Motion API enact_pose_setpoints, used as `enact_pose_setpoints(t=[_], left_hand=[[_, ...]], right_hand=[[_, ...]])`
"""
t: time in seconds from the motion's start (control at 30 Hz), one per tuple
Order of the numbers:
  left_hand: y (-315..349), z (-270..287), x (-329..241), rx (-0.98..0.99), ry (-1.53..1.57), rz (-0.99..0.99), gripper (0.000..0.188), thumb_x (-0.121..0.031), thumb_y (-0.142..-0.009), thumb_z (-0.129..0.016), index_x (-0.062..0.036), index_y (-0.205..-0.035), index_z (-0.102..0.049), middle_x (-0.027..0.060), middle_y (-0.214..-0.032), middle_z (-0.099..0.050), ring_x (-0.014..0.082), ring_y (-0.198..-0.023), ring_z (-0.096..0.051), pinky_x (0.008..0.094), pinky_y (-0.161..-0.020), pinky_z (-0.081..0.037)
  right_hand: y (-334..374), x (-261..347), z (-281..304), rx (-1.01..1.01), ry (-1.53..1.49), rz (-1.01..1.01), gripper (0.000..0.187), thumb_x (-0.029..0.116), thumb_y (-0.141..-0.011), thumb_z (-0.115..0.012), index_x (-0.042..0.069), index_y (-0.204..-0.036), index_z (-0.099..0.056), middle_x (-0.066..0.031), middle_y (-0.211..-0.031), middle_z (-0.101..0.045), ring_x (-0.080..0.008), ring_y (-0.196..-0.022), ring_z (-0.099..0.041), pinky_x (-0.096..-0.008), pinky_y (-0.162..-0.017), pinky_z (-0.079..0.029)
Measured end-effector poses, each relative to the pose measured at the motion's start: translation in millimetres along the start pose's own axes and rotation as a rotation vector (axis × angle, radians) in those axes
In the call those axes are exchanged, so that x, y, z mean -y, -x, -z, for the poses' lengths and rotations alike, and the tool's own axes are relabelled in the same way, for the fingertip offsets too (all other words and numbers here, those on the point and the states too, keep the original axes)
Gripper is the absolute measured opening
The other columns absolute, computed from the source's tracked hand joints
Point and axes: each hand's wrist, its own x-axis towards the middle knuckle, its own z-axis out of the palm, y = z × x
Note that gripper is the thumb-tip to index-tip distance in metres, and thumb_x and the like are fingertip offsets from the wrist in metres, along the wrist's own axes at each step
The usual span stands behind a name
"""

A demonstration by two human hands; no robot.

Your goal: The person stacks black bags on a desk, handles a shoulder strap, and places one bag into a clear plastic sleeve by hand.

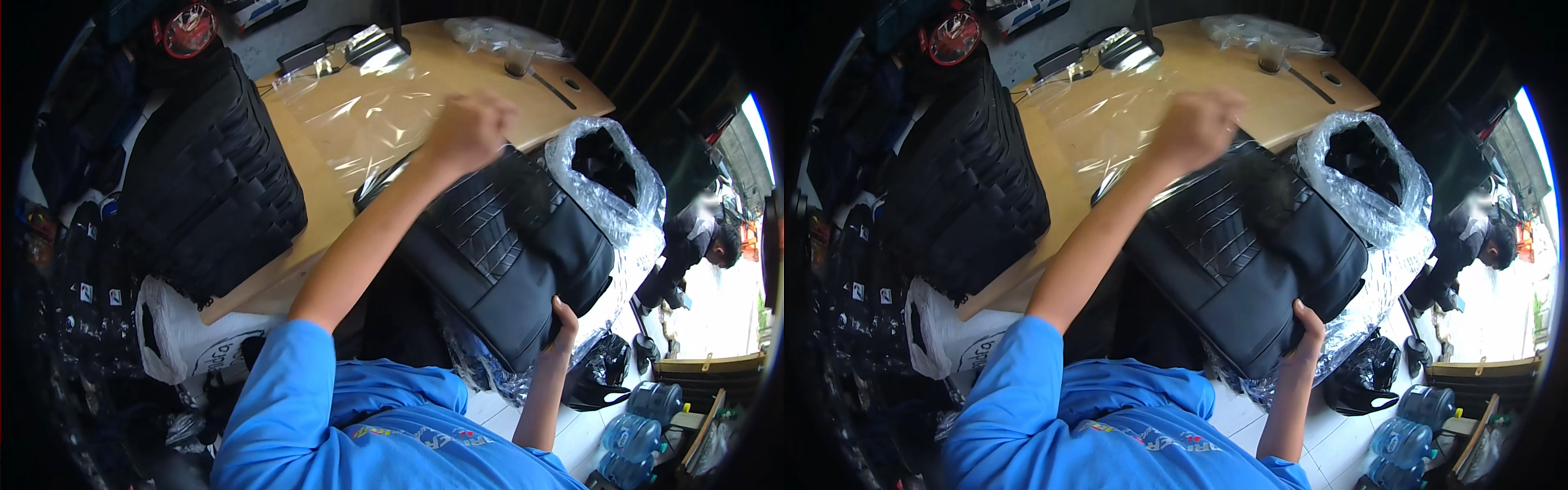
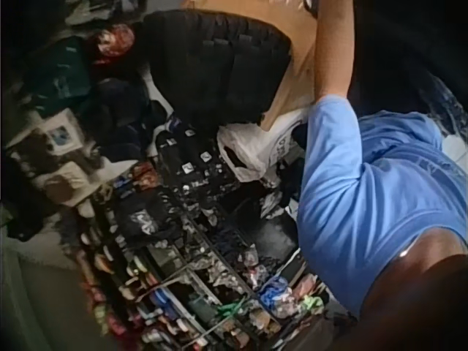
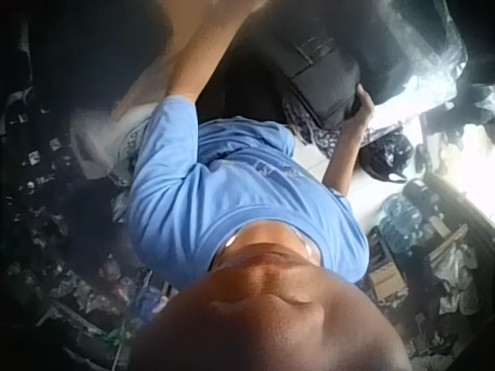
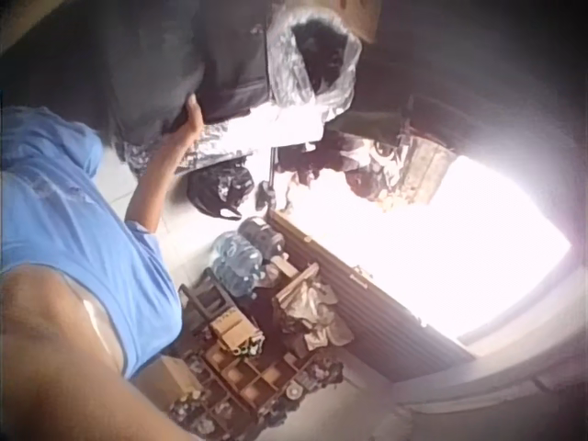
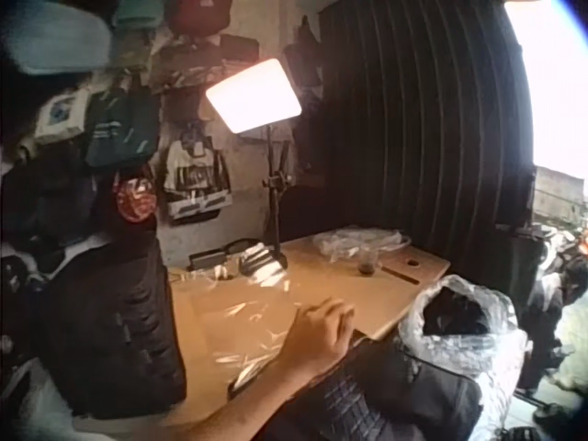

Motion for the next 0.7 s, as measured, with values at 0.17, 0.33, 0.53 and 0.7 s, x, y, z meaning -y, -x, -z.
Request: enact_pose_setpoints(t=[0.17, 0.33, 0.53, 0.7], left_hand=[[119.6, 88.5, 23.4, -0.608, 0.291, 0.866, 0.043, -0.016, -0.086, -0.054, 0.0058, -0.122, -0.042, 0.0223, -0.128, -0.041, 0.0315, -0.115, -0.046, 0.0374, -0.090, -0.042], [125.7, 73.8, -10.0, -0.724, 1.058, 1.241, 0.034, -0.014, -0.086, -0.058, 0.0044, -0.113, -0.047, 0.0144, -0.109, -0.052, 0.0199, -0.097, -0.054, 0.0300, -0.080, -0.046], [117.0, 63.2, -22.0, -0.590, 1.273, 1.220, 0.014, -0.008, -0.087, -0.055, 0.0001, -0.099, -0.053, 0.0060, -0.089, -0.059, 0.0134, -0.076, -0.057, 0.0277, -0.070, -0.047], [114.0, 48.3, -42.3, -0.625, 1.278, 1.254, 0.019, -0.010, -0.088, -0.054, 0.0004, -0.103, -0.051, 0.0087, -0.098, -0.057, 0.0156, -0.088, -0.055, 0.0325, -0.076, -0.047]], right_hand=[[-9.9, -19.6, 8.1, 0.097, -0.120, -0.005, 0.035, 0.016, -0.073, -0.060, -0.007, -0.099, -0.058, -0.0168, -0.092, -0.064, -0.0266, -0.079, -0.064, -0.0348, -0.077, -0.053], [-3.3, -31.9, 0.9, 0.080, -0.219, -0.027, 0.024, 0.018, -0.080, -0.059, -0.001, -0.095, -0.061, -0.0131, -0.092, -0.065, -0.0251, -0.079, -0.064, -0.0355, -0.075, -0.053], [8.1, -43.9, -16.6, 0.100, -0.215, 0.012, 0.027, 0.018, -0.080, -0.059, -0.001, -0.098, -0.060, -0.0126, -0.094, -0.065, -0.0244, -0.083, -0.064, -0.0359, -0.078, -0.053], [5.5, -46.8, -31.4, 0.092, -0.221, 0.012, 0.033, 0.018, -0.080, -0.059, -0.004, -0.104, -0.057, -0.0142, -0.097, -0.064, -0.0246, -0.084, -0.064, -0.0365, -0.080, -0.052]])
